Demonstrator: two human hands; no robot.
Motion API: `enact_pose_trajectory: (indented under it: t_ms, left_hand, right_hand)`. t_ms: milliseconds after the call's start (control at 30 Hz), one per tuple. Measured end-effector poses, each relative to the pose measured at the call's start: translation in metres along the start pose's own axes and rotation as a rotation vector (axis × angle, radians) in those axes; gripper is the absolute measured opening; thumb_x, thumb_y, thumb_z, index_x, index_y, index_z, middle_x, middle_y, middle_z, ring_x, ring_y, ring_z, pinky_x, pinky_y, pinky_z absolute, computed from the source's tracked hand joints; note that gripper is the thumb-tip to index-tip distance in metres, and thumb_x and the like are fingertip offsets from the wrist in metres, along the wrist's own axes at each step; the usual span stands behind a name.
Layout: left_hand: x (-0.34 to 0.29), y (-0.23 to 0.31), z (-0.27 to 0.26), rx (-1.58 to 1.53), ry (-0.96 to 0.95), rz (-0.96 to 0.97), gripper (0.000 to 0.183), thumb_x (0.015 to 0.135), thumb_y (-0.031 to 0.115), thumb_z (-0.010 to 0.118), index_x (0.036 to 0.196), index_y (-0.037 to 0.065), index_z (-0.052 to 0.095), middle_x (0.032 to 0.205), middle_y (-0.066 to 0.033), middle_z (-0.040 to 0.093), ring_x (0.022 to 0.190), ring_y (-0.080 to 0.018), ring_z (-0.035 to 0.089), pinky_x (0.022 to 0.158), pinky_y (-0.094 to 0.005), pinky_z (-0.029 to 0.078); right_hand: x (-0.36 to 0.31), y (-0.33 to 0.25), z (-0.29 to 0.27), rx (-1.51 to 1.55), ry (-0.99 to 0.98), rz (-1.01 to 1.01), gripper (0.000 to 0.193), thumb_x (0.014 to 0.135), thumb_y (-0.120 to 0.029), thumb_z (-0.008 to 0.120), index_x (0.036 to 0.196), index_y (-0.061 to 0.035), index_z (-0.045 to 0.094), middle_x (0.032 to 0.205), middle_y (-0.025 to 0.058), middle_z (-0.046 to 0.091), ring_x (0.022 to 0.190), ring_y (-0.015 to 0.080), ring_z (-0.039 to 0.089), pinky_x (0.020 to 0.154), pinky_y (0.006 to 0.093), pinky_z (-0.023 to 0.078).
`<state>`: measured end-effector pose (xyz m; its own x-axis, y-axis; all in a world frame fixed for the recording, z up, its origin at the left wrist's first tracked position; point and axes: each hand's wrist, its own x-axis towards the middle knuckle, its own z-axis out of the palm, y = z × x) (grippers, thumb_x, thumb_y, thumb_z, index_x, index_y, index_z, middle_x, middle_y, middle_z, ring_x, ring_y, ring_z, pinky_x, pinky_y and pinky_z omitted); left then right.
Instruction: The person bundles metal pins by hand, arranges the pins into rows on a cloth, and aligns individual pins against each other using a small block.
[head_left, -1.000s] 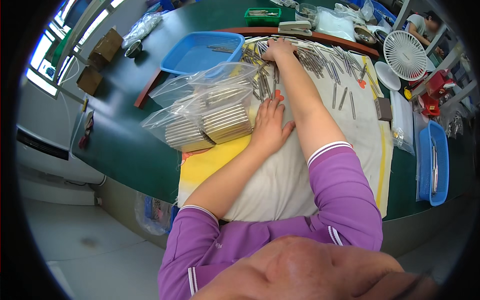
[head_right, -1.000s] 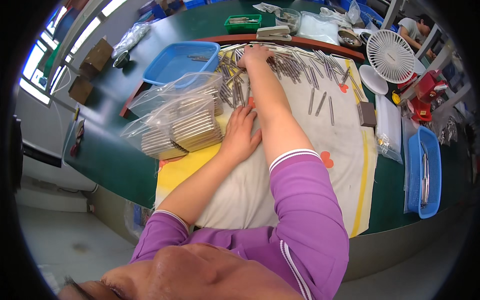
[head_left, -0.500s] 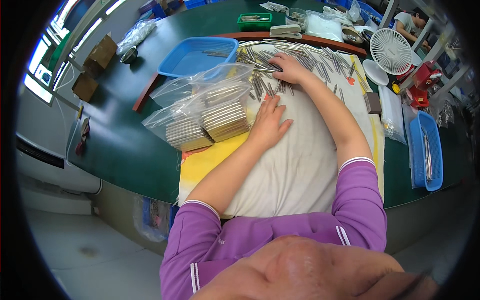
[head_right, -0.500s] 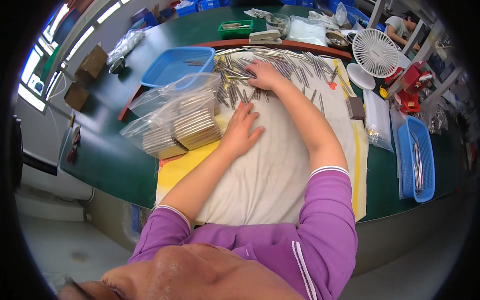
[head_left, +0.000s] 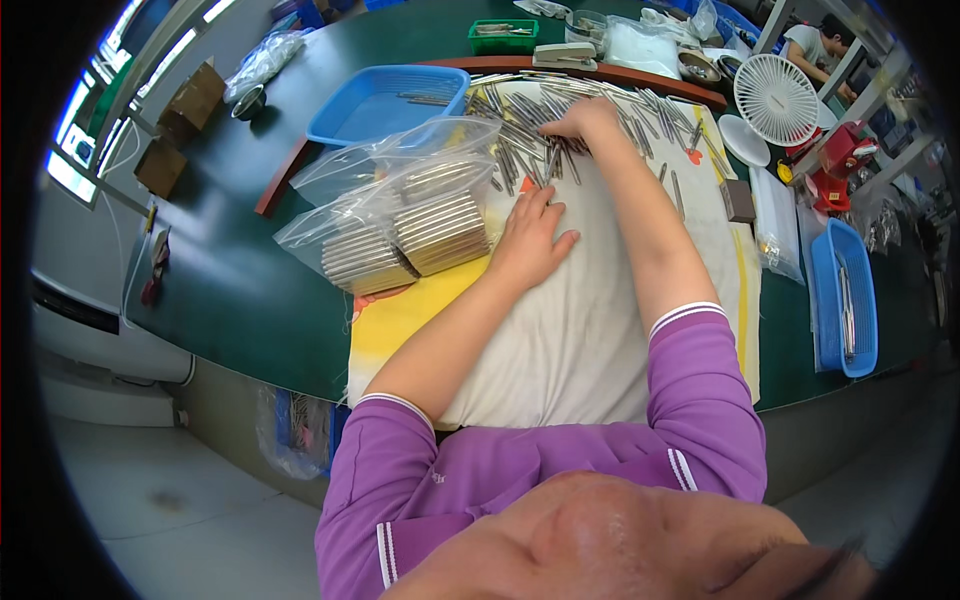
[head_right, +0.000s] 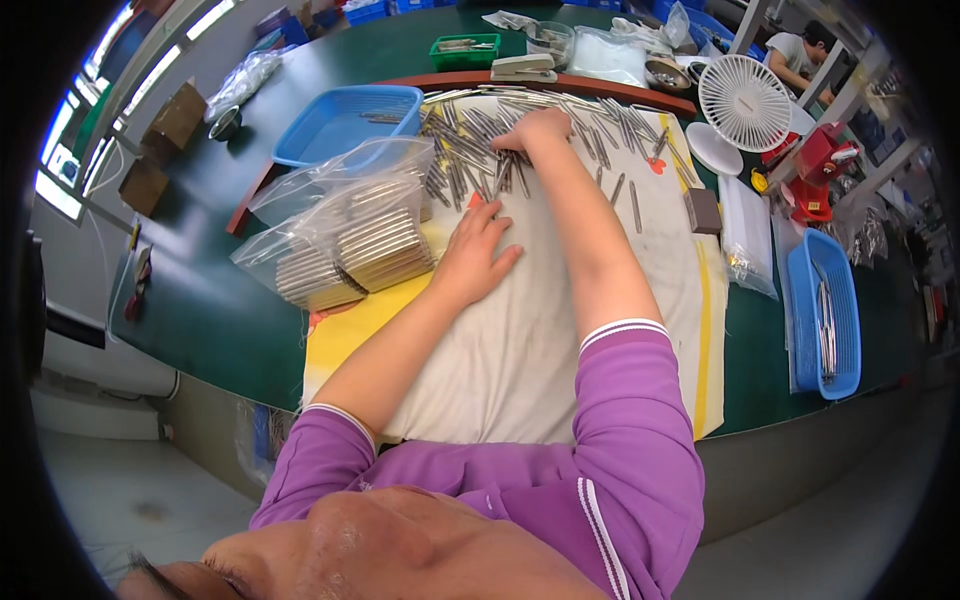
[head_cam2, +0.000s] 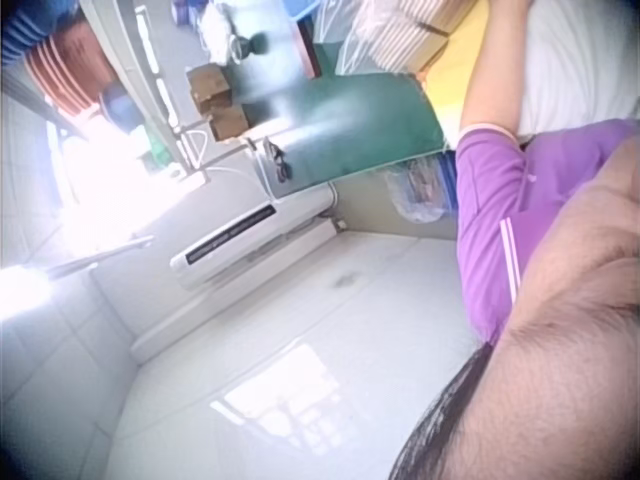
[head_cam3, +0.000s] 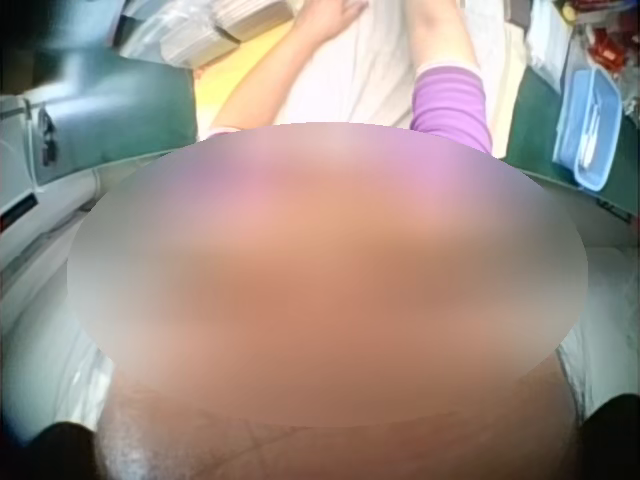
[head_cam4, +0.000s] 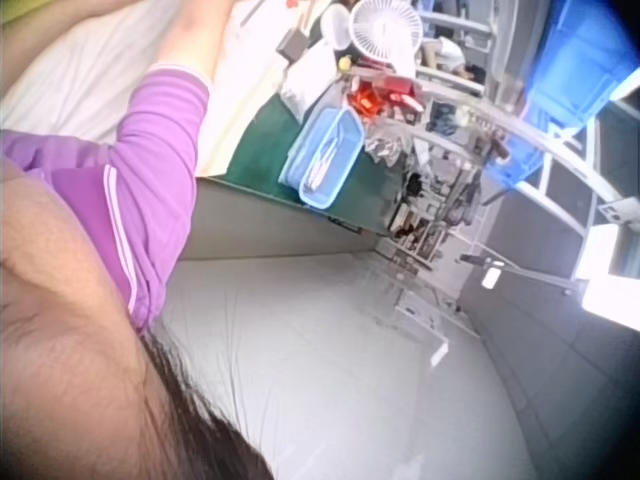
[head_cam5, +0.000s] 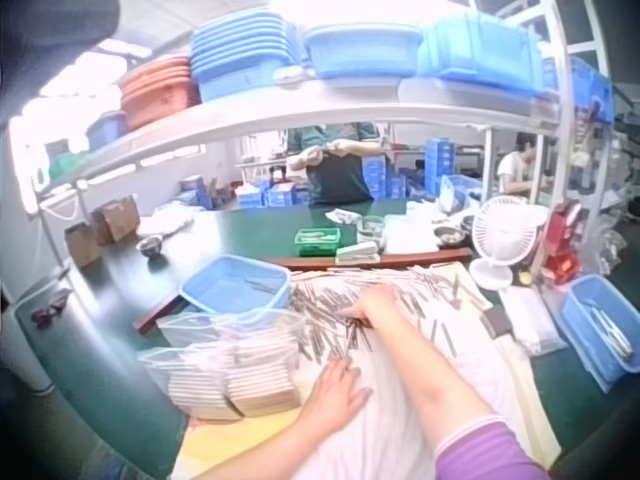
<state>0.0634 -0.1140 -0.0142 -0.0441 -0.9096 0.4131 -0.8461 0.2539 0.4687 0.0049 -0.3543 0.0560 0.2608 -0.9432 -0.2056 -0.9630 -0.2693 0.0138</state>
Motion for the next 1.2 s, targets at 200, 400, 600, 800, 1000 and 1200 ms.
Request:
enact_pose_trajectory:
  t_ms: [200, 400, 600, 800, 1000, 1200]
  left_hand:
    - [-0.001, -0.003, 0.002, -0.015, 0.006, 0.001, 0.045, 0.087, 0.029, 0.067, 0.121, 0.000, 0.059, 0.142, -0.0218, 0.045, 0.135, -0.0413, 0.038, 0.112, -0.0470, 0.033]
    - [-0.001, -0.004, 0.002, -0.009, 0.024, 0.015, 0.044, 0.087, 0.028, 0.067, 0.120, 0.000, 0.060, 0.142, -0.0218, 0.045, 0.133, -0.0410, 0.040, 0.111, -0.0469, 0.033]
    - [-0.001, -0.005, 0.001, -0.024, 0.021, 0.012, 0.044, 0.087, 0.028, 0.067, 0.120, 0.000, 0.060, 0.141, -0.0218, 0.046, 0.134, -0.0404, 0.039, 0.111, -0.0468, 0.034]
    - [0.000, -0.005, 0.001, -0.015, 0.027, 0.020, 0.043, 0.087, 0.027, 0.067, 0.119, 0.000, 0.060, 0.141, -0.0221, 0.046, 0.133, -0.0401, 0.040, 0.110, -0.0459, 0.034]
    - [0.001, -0.003, 0.000, -0.033, 0.023, 0.031, 0.042, 0.086, 0.027, 0.067, 0.118, 0.000, 0.061, 0.140, -0.0220, 0.046, 0.132, -0.0401, 0.041, 0.110, -0.0460, 0.035]
    - [-0.001, -0.009, 0.002, -0.021, 0.029, 0.016, 0.042, 0.087, 0.028, 0.067, 0.118, 0.000, 0.061, 0.140, -0.0217, 0.047, 0.132, -0.0400, 0.042, 0.110, -0.0459, 0.035]
  right_hand:
    - [-0.004, -0.013, 0.000, 0.117, -0.030, 0.098, 0.106, 0.061, -0.064, 0.078, 0.141, -0.0018, 0.046, 0.145, 0.0182, 0.042, 0.133, 0.0334, 0.044, 0.104, 0.0431, 0.044]
    - [-0.014, -0.015, -0.001, 0.214, 0.093, 0.189, 0.074, 0.062, -0.041, 0.076, 0.125, -0.0045, 0.063, 0.136, 0.0164, 0.055, 0.123, 0.0276, 0.057, 0.099, 0.0345, 0.049]
    - [-0.021, -0.022, -0.004, 0.256, 0.096, 0.237, 0.065, 0.064, -0.026, 0.074, 0.124, -0.0043, 0.063, 0.133, 0.0148, 0.058, 0.123, 0.0284, 0.058, 0.097, 0.0381, 0.051]
    - [-0.008, -0.021, 0.002, 0.274, 0.059, 0.145, 0.050, 0.069, -0.016, 0.070, 0.117, -0.0030, 0.068, 0.126, 0.0163, 0.064, 0.117, 0.0284, 0.062, 0.096, 0.0419, 0.051]
    - [0.006, -0.024, 0.011, 0.177, 0.069, 0.049, 0.029, 0.072, -0.010, 0.068, 0.100, -0.0059, 0.076, 0.108, 0.0144, 0.072, 0.103, 0.0275, 0.069, 0.087, 0.0368, 0.054]
    - [-0.001, 0.007, 0.016, 0.192, 0.187, -0.094, 0.030, 0.066, -0.021, 0.070, 0.091, -0.0036, 0.076, 0.096, 0.0157, 0.073, 0.089, 0.0273, 0.071, 0.078, 0.0337, 0.056]
